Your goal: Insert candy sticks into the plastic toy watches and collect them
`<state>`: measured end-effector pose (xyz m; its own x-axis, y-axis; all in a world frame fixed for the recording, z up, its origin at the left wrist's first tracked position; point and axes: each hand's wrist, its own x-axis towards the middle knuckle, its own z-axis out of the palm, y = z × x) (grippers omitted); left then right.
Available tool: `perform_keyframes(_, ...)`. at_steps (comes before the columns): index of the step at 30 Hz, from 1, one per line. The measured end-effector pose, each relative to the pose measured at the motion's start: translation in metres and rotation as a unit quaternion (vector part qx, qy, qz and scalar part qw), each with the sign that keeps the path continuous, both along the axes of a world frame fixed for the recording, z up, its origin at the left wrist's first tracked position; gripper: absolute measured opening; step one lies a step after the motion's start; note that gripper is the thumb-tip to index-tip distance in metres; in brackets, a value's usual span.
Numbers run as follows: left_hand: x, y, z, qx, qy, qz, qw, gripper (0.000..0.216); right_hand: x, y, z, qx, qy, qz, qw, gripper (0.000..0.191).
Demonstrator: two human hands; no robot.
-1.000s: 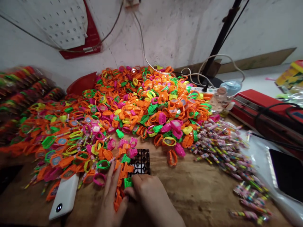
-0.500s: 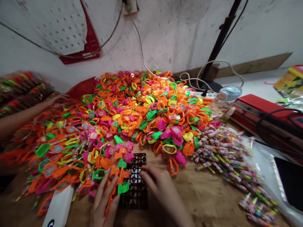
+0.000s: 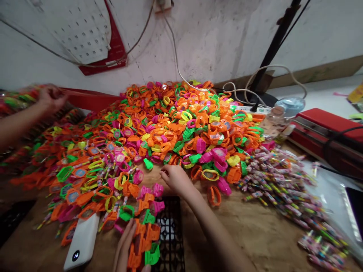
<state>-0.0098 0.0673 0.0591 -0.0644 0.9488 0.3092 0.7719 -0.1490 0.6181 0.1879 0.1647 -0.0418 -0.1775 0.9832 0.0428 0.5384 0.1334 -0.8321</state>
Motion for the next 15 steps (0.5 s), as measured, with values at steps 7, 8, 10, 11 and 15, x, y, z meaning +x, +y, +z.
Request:
perform_keyframes(7,-0.068,0.193,0.134,0.033,-0.062,-0.005,0.997,0.05,0.014,-0.021,-0.018,-0.042,0.07,-0.017,0.996,0.021)
perform_keyframes(8,-0.079,0.204,0.134,0.007,-0.07,-0.039,0.997,0.051,0.021,-0.028,-0.022,-0.048,0.081,-0.03,0.995,0.022)
perform_keyframes(10,-0.091,0.201,0.114,-0.061,-0.074,-0.052,0.994,0.052,0.036,-0.043,-0.03,-0.057,0.101,-0.059,0.992,0.025)
perform_keyframes(11,-0.088,0.187,0.096,-0.083,-0.075,-0.045,0.993,0.051,0.042,-0.05,-0.033,-0.062,0.11,-0.073,0.989,0.027)
perform_keyframes(15,-0.03,0.063,0.002,0.046,-0.048,-0.002,0.998,0.052,0.059,-0.074,-0.044,-0.082,0.151,-0.124,0.977,0.035)
